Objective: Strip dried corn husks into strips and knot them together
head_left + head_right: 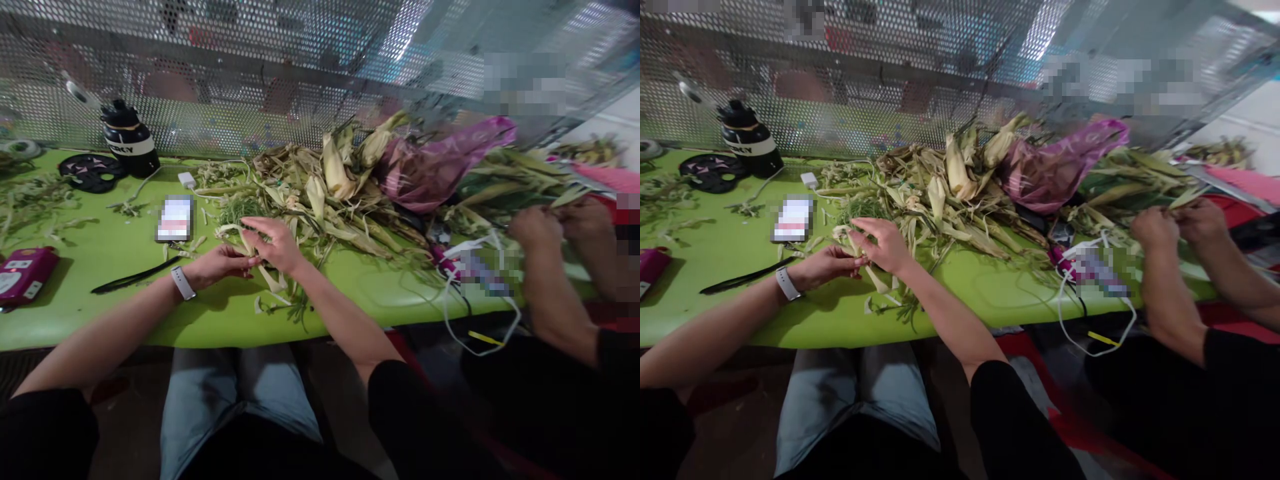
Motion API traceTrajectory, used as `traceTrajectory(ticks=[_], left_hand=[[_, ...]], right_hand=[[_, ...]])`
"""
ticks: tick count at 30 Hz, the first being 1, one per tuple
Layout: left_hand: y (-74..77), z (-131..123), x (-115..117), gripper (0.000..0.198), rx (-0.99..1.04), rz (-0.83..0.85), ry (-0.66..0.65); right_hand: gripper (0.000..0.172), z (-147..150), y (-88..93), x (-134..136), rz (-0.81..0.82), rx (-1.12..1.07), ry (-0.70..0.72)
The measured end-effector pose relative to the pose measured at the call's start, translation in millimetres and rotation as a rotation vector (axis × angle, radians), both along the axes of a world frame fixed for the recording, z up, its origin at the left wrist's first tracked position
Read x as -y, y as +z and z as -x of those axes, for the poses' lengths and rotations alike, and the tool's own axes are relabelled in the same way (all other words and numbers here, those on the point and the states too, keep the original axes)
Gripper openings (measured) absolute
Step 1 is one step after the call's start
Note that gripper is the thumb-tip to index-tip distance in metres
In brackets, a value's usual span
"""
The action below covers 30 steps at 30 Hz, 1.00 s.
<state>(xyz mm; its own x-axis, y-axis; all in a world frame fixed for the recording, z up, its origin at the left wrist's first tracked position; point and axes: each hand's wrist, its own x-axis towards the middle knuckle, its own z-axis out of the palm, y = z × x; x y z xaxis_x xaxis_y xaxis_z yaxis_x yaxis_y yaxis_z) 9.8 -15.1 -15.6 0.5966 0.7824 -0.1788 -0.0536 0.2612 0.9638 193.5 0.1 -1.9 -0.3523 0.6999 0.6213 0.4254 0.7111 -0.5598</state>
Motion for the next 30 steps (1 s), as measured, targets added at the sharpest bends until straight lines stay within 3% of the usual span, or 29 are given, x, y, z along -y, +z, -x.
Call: traceTrajectory(ticks=[5, 12, 16, 19, 22, 27, 30], left_hand=[[4.7, 2, -2, 0.012, 0.034, -0.006, 0.006], [6.4, 3, -4, 0.018, -0.016, -0.012, 0.046], [9.1, -1, -2, 0.031, -0.027, -0.062, 0.205], [7.7, -5, 0, 0.044, 0.026, -0.191, 0.393], [5.5, -7, 2, 0.045, 0.004, -0.341, 0.503], [9.6, -4, 5, 0.048, -0.137, -0.489, 0.394], [11.6, -3, 5, 0.025, -0.226, -0.568, 0.291]], right_hand=[[0.035, -11, 9.8, 4, -0.021, -0.056, -0.027], [0.04, -11, 13.2, 15, 0.218, 0.04, 0.025], [0.044, -10, 8.8, 16, 0.28, 0.04, -0.043], [0.045, -8, 3.3, 13, 0.292, 0.009, -0.147], [0.045, -8, 0.0, 10, 0.255, -0.018, -0.201], [0.045, -11, 5.0, 9, 0.281, -0.011, -0.112], [0.044, -12, 9.0, 10, 0.323, 0.01, -0.049]])
